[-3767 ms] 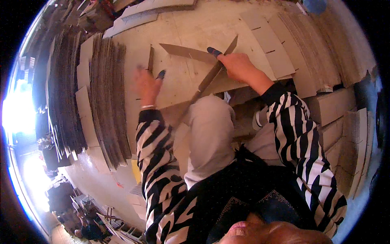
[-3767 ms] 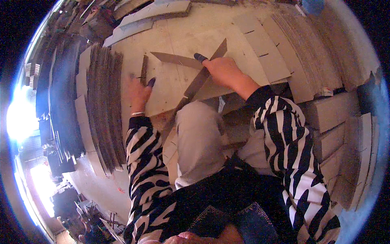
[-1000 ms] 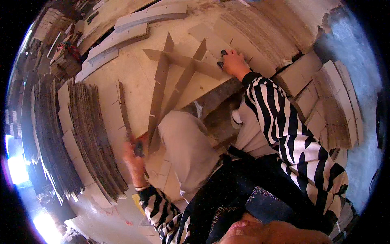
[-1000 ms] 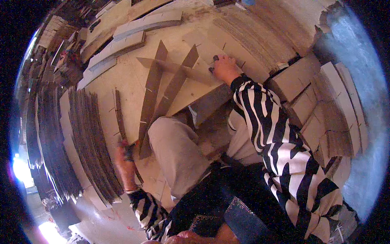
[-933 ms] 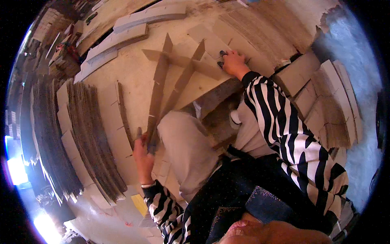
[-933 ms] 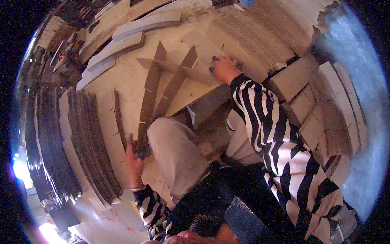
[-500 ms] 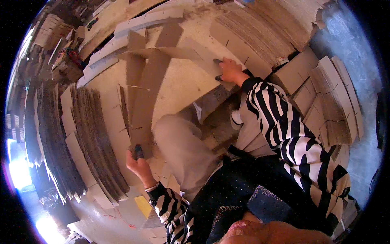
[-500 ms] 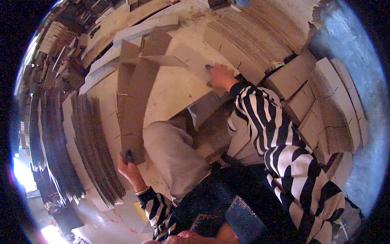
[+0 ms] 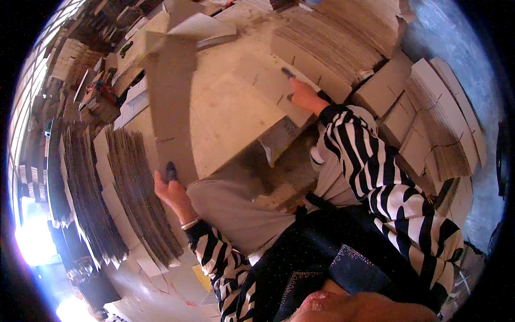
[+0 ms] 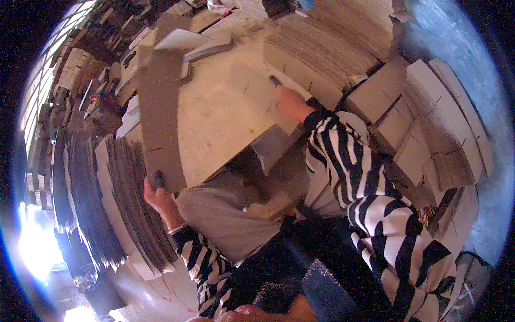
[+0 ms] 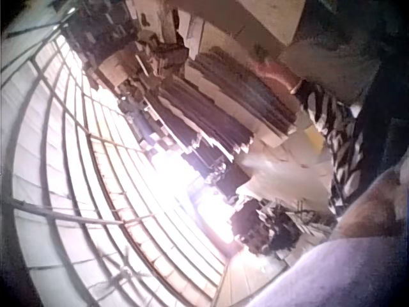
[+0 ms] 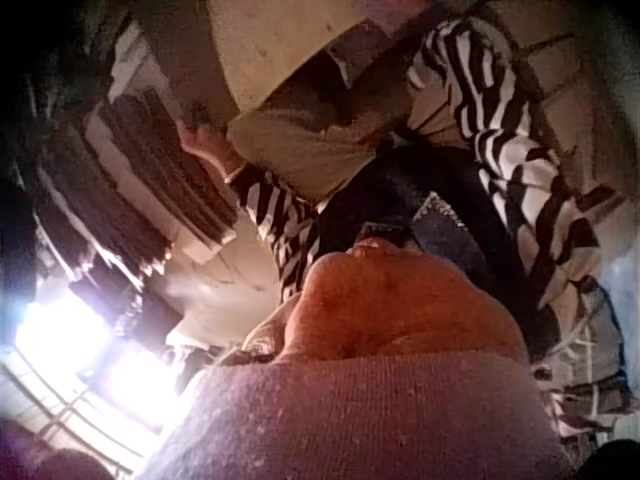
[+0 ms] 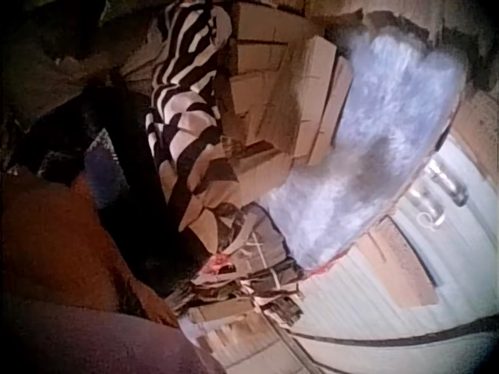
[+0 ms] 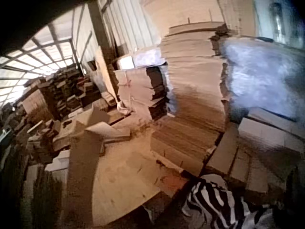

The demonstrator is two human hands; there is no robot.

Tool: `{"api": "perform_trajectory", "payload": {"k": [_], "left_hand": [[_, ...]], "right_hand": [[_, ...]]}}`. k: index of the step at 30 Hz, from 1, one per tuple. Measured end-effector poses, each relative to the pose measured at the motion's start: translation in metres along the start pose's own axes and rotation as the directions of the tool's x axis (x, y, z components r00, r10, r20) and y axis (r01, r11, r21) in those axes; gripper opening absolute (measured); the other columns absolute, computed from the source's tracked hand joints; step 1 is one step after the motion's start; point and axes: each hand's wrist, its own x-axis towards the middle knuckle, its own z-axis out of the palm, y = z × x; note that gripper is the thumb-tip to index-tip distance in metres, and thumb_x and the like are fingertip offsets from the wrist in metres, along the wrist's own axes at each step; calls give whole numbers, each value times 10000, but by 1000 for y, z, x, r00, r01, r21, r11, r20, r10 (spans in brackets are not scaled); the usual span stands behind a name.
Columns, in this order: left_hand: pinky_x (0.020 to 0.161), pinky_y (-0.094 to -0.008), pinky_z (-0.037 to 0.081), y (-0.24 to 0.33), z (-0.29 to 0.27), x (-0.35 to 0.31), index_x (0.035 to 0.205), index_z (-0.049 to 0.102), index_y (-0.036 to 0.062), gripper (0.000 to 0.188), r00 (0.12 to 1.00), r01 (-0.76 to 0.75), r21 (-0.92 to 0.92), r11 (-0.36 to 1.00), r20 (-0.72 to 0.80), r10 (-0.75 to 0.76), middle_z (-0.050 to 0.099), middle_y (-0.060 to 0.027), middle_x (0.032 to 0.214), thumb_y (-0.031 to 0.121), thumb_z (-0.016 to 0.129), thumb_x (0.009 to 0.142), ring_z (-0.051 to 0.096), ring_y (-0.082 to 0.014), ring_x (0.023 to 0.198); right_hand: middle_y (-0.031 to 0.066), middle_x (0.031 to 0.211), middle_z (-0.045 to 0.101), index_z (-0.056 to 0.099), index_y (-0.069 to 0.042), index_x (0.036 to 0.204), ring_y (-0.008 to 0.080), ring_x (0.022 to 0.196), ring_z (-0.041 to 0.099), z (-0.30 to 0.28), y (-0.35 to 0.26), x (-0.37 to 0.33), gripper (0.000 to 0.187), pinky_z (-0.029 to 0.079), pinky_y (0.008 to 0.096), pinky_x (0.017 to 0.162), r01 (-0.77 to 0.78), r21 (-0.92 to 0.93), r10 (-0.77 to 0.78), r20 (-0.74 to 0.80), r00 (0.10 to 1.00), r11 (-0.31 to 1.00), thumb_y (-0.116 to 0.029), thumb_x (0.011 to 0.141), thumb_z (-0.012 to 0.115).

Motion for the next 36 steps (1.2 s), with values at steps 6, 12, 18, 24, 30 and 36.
{"api": "perform_trajectory", "payload": {"k": [6,12,18,24,30,36], "left_hand": [[787,-385,487,-74,30,-2,1103,600,13,288,912,-162,505,848,404,-66,676,-175,940,93,565,829,643,-327,896],[787,-426,476,-85,61,-18,1118,607,56,304,915,46,473,880,333,-226,662,-208,997,197,549,856,627,-378,922],[747,-462,475,-85,69,5,1037,632,102,277,943,-116,796,594,275,-185,670,-161,931,181,574,779,629,-368,878],[698,-461,490,-75,71,4,874,640,98,159,979,-205,866,455,187,85,670,-138,852,140,565,740,648,-339,823],[675,-464,466,-91,75,25,836,632,99,122,980,-191,889,416,196,32,678,-120,829,135,584,729,656,-320,827],[654,-473,447,-107,55,47,852,640,91,132,986,-162,910,380,166,23,673,-127,880,153,599,743,651,-323,811]], "right_hand": [[251,1038,602,513,-67,1165,434,987,565,-25,23,5,386,462,479,793,207,26,-142,-644,752,978,-70,780,545],[227,846,604,530,-37,934,449,838,571,-78,-56,-61,164,444,506,676,313,-39,-289,-505,813,949,-64,773,541],[216,759,583,518,-52,938,454,761,552,-35,-129,-69,179,415,530,639,671,-47,-667,-184,722,740,-134,807,608],[229,796,591,508,-42,964,450,803,559,-4,-186,-58,240,416,537,660,636,77,-635,-34,771,768,-103,756,610],[234,853,605,522,-44,1024,441,849,573,-5,-182,-39,290,439,526,688,652,-35,-642,141,754,757,-63,742,590],[209,852,621,543,-53,1045,424,855,587,-3,-218,-52,310,460,519,700,750,-92,-728,189,659,655,-49,736,572]]}}
